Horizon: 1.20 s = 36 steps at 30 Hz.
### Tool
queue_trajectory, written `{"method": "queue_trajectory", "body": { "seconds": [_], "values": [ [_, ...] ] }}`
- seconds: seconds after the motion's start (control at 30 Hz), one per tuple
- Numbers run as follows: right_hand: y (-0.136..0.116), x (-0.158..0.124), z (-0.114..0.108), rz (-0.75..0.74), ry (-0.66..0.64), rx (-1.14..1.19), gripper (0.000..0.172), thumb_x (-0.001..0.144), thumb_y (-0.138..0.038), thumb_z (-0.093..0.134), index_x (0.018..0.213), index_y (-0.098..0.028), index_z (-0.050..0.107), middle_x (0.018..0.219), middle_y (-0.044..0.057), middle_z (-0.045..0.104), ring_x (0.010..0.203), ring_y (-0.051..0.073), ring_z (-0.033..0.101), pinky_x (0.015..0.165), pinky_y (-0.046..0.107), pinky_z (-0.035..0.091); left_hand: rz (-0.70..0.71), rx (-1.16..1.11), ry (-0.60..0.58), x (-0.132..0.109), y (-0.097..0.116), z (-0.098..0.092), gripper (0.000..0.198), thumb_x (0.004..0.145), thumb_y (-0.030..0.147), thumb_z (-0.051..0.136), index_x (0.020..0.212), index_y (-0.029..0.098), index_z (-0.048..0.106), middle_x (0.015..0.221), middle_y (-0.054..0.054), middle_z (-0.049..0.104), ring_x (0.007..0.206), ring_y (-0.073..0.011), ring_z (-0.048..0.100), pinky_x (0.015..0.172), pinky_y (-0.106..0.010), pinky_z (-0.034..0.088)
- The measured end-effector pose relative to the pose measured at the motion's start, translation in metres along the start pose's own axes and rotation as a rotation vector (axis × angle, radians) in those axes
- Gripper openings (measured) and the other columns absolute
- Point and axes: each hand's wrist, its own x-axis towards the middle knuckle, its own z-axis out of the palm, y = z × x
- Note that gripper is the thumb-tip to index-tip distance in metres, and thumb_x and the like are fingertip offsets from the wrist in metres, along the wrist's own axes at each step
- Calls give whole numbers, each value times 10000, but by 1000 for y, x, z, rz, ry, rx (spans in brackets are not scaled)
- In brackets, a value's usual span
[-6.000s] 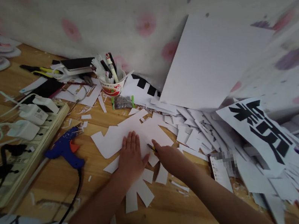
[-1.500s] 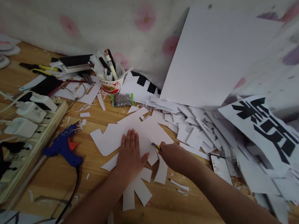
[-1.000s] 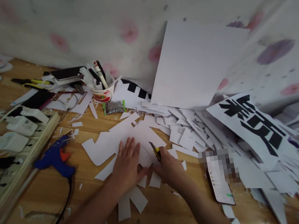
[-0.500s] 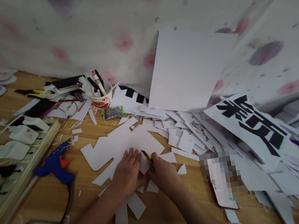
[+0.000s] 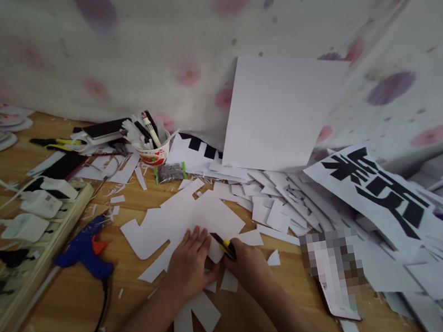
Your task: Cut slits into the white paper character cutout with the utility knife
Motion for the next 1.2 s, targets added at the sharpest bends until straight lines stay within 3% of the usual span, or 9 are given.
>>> {"method": "queue_trajectory", "body": {
  "seconds": [0.23,0.4,0.6,0.73,1.2],
  "values": [
    [3,1,0,-85,9,-19,119,750,-194,518,845,-186,590,791,57,690,727,179,634,578,227,338,-6,-5,8,-1,-1,-3,450,681,335,584,1054,84,606,1195,-156,580,1174,-291,476,1009,-454,363],
    [8,7,-3,-64,1,146,75,695,-182,545,751,-184,594,706,41,670,664,166,603,550,221,322,-16,-30,-2,-3,-3,0,410,681,310,593,1050,133,615,1213,-131,572,1189,-278,463,1008,-461,361],
    [17,17,-5,17,-248,563,51,681,-142,514,677,-167,559,534,-24,593,492,109,533,477,194,355,16,-38,2,-5,-5,0,403,700,272,604,1067,106,609,1217,-159,563,1191,-296,456,1007,-476,355],
    [18,23,-5,24,-374,666,198,755,-255,504,585,-163,549,516,-11,588,462,101,526,459,199,401,63,-49,52,-9,-6,2,406,715,273,593,1087,112,594,1212,-166,564,1178,-297,470,993,-496,364],
    [17,37,1,83,-374,626,116,684,-178,576,612,-184,485,443,-56,520,383,87,473,403,193,349,128,-32,95,-15,-9,8,250,796,264,526,994,161,636,1172,-120,602,1162,-311,479,972,-536,361]
  ]
}}
